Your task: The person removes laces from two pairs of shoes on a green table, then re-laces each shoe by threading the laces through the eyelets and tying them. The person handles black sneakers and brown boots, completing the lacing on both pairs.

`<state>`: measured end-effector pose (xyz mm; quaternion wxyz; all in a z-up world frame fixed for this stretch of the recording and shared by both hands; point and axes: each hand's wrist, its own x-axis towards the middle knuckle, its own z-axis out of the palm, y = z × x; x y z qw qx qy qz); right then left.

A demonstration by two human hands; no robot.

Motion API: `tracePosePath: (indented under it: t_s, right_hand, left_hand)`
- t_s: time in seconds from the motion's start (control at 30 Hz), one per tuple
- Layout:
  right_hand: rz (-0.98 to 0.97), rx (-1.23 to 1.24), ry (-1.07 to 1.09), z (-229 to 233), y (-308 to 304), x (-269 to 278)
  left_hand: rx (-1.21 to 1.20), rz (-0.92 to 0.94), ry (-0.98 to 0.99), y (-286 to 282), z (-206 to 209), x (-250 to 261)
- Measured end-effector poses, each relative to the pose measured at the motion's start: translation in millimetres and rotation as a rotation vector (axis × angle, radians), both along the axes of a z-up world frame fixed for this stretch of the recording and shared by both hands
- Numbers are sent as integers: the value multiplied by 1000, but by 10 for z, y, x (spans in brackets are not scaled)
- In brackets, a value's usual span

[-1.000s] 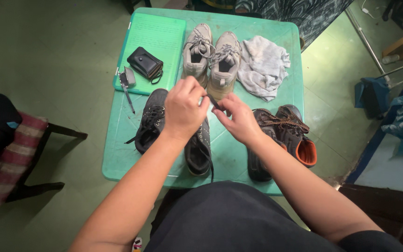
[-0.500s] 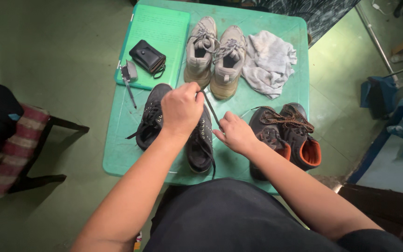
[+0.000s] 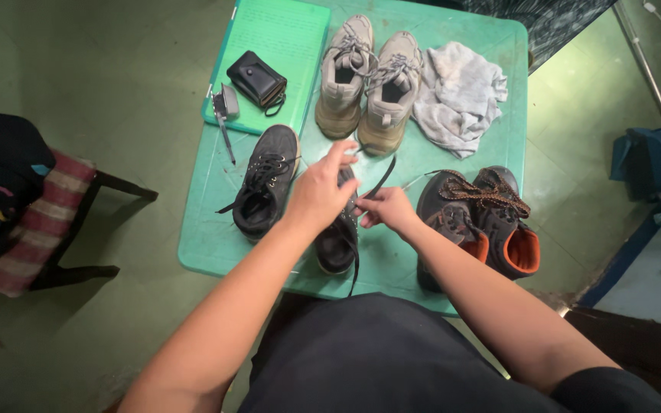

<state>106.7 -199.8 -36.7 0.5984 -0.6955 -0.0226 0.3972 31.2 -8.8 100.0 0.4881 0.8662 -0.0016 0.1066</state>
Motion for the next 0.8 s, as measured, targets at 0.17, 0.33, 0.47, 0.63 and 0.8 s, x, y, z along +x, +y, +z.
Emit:
tracePosePath:
  t_s: [0.17,0.33,0.47,0.63,0.8]
  right_hand:
    - [-145,60,46,-145,62,-19]
    - [-210,31,-31,-379,184,-67]
    - [-213,-25,-97,-536,253,-135]
    - [-163,-128,-201,-563,264,-210]
    - [-161,-138,-72,-450,241,-195]
  left_hand:
    - [435,111,116,-22,-424,-337]
    - [482,128,78,-54,-800,-477]
    - [553,161,62,-134,-957,-430]
    - [433,254,119,-208,-1021,-392]
    - [340,266,132,-196,-1094,-346]
